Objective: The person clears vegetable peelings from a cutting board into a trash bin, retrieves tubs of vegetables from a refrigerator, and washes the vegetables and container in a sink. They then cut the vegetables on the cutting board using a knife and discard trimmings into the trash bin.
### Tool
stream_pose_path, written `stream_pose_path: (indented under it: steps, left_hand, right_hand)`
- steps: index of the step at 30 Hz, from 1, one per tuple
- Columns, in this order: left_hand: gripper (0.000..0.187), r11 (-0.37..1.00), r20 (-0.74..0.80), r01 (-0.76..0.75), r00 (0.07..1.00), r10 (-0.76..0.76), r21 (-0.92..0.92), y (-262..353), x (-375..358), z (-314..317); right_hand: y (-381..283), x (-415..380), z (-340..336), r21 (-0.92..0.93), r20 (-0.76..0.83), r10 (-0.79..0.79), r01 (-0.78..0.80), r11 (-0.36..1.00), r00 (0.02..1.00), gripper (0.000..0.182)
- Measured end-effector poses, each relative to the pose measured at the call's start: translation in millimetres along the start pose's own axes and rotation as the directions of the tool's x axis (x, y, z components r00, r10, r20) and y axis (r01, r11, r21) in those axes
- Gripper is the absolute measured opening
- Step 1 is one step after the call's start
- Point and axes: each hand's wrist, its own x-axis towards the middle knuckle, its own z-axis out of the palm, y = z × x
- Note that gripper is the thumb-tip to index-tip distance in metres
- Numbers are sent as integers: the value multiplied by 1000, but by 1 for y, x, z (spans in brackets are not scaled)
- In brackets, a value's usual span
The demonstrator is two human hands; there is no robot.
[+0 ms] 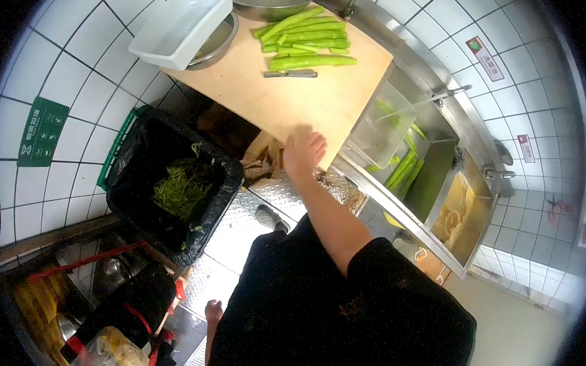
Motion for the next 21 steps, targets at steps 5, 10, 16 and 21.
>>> stream_pose_path:
  steps: [5,10,16,21]
  left_hand:
    - [38,996,67,-61,996,57,58,13,8,-4]
    - [36,962,-129,-32,992,-3,-272,1,27,-17]
    - [35,980,-131,2,991,-29,-198,-12,-19,-7]
    - [39,999,-40,25,999,-25,-21,-49,-65,34]
  right_hand:
    - [-67,-71,20,463,446,-659,474,749,606,74]
    - [-118,-24,-11,317,154,-802,739,594,578,63]
    - [-41,173,23,-389,52,-531,507,769,846,56]
    - [10,239,17,-347,154,-616,626,698,773,54]
